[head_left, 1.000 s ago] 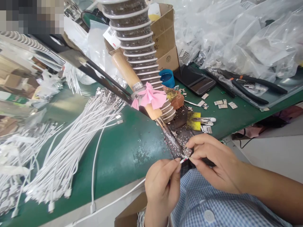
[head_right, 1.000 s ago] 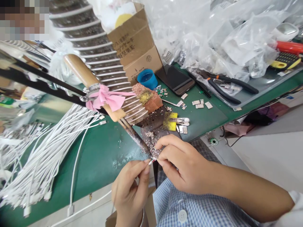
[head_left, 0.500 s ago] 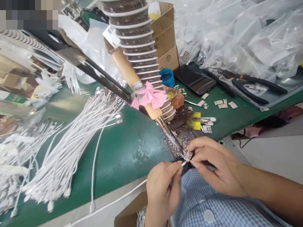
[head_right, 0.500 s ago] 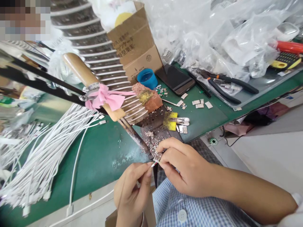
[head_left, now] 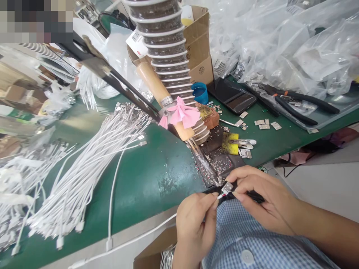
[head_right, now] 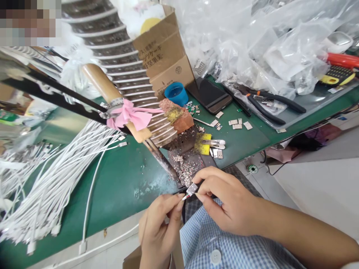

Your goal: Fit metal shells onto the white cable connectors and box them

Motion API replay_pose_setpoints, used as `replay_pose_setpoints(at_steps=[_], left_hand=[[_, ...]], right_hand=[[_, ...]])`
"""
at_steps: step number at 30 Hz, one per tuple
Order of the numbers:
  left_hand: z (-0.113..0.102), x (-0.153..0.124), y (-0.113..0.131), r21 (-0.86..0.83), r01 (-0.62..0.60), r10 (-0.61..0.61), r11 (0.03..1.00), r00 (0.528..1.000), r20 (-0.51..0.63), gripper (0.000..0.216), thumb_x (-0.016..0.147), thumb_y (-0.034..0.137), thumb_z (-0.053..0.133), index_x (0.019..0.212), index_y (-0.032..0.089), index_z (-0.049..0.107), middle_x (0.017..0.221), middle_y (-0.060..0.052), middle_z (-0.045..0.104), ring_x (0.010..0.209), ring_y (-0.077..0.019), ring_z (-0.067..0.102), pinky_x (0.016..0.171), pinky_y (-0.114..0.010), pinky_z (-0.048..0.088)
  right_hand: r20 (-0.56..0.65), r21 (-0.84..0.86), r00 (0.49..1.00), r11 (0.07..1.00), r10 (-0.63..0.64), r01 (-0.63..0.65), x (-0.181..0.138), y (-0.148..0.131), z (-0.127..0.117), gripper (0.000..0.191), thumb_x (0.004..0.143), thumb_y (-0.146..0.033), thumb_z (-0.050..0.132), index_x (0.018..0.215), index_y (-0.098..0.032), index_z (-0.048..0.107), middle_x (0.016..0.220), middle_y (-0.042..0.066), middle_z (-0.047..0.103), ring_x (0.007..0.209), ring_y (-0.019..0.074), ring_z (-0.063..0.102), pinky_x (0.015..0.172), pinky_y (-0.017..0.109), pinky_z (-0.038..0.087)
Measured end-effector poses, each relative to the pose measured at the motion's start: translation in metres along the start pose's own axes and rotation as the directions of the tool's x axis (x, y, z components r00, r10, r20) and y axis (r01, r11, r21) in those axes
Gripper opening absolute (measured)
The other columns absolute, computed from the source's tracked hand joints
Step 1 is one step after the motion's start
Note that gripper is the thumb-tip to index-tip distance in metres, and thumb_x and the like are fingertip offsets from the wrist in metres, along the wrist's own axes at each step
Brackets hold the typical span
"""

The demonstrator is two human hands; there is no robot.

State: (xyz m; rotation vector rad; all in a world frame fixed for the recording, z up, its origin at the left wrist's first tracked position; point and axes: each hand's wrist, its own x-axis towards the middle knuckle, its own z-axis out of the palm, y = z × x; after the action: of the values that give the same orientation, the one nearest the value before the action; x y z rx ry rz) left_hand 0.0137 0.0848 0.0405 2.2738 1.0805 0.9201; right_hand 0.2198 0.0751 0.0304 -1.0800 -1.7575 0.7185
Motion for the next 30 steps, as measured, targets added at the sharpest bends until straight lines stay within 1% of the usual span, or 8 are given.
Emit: replay_pose_setpoints(at_steps=[7, 15, 20, 26, 30], left_hand=[[0.000, -0.001, 0.001, 0.003, 0.001, -0.001, 1.000, 1.000, 0.009, 0.024, 0.087, 0.000, 0.056, 0.106, 0.014, 0.062, 0.076, -0.003, 0.066, 0.067, -0.0127, 0.060, 0.062, -0.024, 0.046], [0.001, -0.007, 0.001, -0.038, 0.003, -0.003, 0.999, 1.000, -0.005, 0.024, 0.087, 0.000, 0.057, 0.105, 0.015, 0.063, 0.078, -0.004, 0.067, 0.067, -0.0138, 0.060, 0.062, -0.025, 0.046], [0.003, -0.008, 0.003, -0.056, 0.001, -0.001, 0.998, 1.000, -0.007, 0.024, 0.087, 0.000, 0.057, 0.105, 0.015, 0.063, 0.078, -0.004, 0.067, 0.067, -0.0137, 0.061, 0.062, -0.025, 0.045], [0.003, -0.017, 0.006, -0.057, 0.014, -0.014, 0.998, 1.000, 0.006, 0.026, 0.088, 0.001, 0.057, 0.108, 0.017, 0.062, 0.077, -0.003, 0.067, 0.067, -0.0143, 0.061, 0.061, -0.026, 0.045], [0.003, -0.023, 0.009, -0.035, 0.026, -0.026, 0.999, 1.000, -0.003, 0.025, 0.088, 0.003, 0.057, 0.107, 0.019, 0.062, 0.076, -0.003, 0.067, 0.065, -0.0151, 0.061, 0.060, -0.027, 0.046]], right_hand=[[0.000, -0.020, 1.000, 1.000, 0.008, -0.008, -0.002, -0.003, -0.003, 0.014, 0.086, -0.007, 0.050, 0.088, -0.021, 0.051, 0.102, 0.003, 0.062, 0.097, 0.0092, 0.062, 0.086, 0.018, 0.049], [-0.005, -0.008, 1.000, 1.000, 0.021, -0.021, -0.009, -0.006, -0.003, 0.014, 0.088, -0.008, 0.049, 0.089, -0.021, 0.053, 0.103, 0.003, 0.062, 0.098, 0.0092, 0.062, 0.086, 0.018, 0.049], [-0.005, -0.016, 1.000, 1.000, 0.018, -0.018, -0.011, -0.010, -0.006, 0.015, 0.086, -0.007, 0.049, 0.089, -0.021, 0.053, 0.101, 0.003, 0.063, 0.094, 0.0091, 0.063, 0.082, 0.018, 0.051], [-0.001, -0.012, 1.000, 1.000, 0.000, 0.000, -0.019, -0.008, -0.003, 0.015, 0.086, -0.008, 0.051, 0.090, -0.021, 0.054, 0.103, 0.004, 0.063, 0.097, 0.0122, 0.063, 0.084, 0.022, 0.053], [-0.002, 0.002, 1.000, 1.000, -0.023, 0.023, -0.024, -0.008, -0.002, 0.015, 0.085, -0.008, 0.051, 0.090, -0.022, 0.054, 0.100, 0.005, 0.064, 0.092, 0.0143, 0.064, 0.079, 0.025, 0.055]])
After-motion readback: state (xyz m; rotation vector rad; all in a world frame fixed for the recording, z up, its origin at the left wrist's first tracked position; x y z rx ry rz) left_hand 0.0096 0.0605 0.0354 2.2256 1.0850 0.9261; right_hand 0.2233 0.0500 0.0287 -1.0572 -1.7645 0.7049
